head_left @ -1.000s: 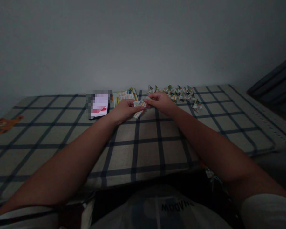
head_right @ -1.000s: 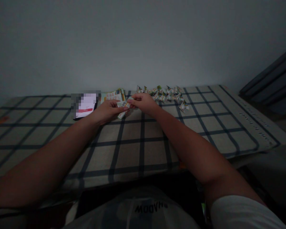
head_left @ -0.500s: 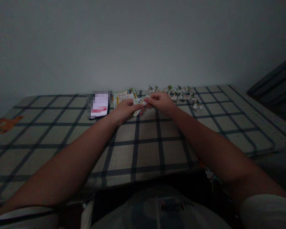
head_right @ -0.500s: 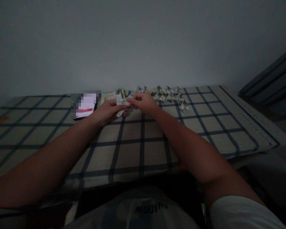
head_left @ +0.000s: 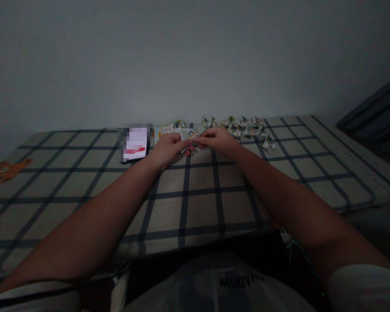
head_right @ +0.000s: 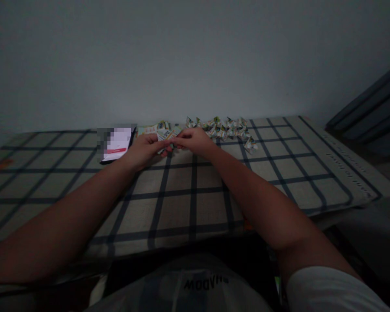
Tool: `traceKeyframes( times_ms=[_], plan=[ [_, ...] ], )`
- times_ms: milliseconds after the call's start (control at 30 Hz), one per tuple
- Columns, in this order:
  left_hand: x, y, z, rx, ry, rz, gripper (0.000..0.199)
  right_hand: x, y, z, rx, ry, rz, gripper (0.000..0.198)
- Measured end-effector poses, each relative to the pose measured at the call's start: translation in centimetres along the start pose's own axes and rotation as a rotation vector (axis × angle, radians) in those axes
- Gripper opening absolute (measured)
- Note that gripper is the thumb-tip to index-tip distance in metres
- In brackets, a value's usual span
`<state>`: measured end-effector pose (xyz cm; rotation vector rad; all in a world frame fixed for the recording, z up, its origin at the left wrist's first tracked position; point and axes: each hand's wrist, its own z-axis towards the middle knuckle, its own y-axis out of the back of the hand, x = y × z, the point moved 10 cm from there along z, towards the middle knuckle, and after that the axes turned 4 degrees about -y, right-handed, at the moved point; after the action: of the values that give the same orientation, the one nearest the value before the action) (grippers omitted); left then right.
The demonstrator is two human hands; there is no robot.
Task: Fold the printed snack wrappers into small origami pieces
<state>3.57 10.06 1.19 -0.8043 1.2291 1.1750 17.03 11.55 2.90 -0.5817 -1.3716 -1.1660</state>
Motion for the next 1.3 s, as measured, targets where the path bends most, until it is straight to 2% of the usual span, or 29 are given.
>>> traceKeyframes(
  times_ms=[300,600,800,900,1100,1200,1300],
  plan=[
    [1.6,-1.3,-0.1,0.111,0.132,-0.136,0.033,0.3,1.6,0.1,-0.135,0.039,-0.13,0.021],
    [-0.7,-0.9,-0.3,0.058,0.041,0.042,0.039,0.3,1.0,-0.3,-0.102,-0.022,-0.049,0.037],
    [0.0,-1.3,-0.5,0.086,0.087,-0.029,0.033,1.1,2.0,-0.4,-0.187,0.03,-0.176,0.037],
    [0.1,-1.6,-0.5,0.142,0.079,-0.055,0.032,0.6,2.4,-0.2,-0.211,0.02,-0.156,0.038],
    [-0.7,-1.2,-0.4,0.131,0.022,-0.02,0.034,0.1,1.8,0.0,-0.178,0.012,0.105,0.039],
    [-0.2,-1.4,-0.5,0.135,0.081,-0.026,0.031,-0.2,1.5,0.2,-0.152,-0.012,0.152,0.042],
    [0.6,-1.8,-0.8,0.138,0.152,-0.085,0.024,0.2,1.5,0.0,-0.141,0.001,0.053,0.044]
  ],
)
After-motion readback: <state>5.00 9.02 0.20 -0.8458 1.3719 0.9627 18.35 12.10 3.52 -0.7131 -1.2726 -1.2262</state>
